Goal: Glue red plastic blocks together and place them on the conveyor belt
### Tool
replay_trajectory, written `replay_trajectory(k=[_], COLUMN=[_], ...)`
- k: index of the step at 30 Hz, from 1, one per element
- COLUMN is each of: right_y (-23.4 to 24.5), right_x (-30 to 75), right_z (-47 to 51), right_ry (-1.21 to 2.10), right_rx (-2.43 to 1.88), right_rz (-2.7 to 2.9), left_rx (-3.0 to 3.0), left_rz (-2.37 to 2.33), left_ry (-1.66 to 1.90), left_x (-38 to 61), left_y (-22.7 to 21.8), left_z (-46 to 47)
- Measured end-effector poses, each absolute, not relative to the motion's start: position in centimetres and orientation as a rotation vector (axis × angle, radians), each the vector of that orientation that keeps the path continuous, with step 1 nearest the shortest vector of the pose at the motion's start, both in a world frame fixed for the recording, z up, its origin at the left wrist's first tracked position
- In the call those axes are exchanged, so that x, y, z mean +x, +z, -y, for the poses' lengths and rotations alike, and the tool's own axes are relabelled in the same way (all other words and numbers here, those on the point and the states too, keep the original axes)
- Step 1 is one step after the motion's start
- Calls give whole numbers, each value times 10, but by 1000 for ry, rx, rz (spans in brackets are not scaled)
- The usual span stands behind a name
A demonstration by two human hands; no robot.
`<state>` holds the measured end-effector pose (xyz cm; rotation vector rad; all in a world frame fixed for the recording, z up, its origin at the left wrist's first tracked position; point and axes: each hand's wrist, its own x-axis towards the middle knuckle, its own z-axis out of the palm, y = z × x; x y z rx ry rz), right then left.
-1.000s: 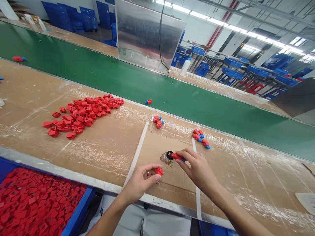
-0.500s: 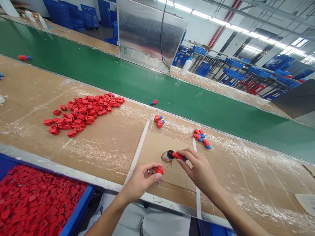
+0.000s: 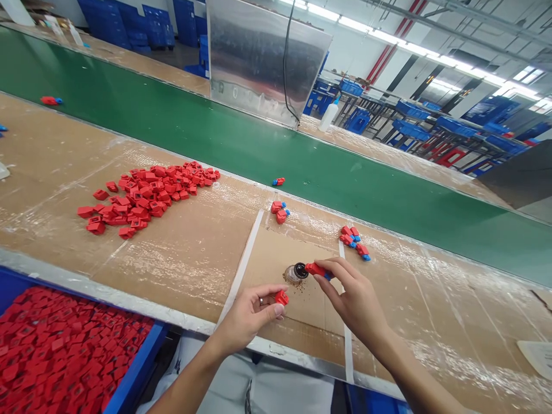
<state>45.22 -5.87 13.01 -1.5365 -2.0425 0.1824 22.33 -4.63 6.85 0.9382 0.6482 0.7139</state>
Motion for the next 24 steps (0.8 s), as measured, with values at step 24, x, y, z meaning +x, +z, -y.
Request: replay_trajectory(k=[24], right_y=[122], right_x=[411], right_z=[99], right_ry=[566], right_rx=[-1428], right_rz=[1838], left_rx=[901], left_rz=[-548], left_ry=[696], left_x=[226], left_y=[73], left_z=[45])
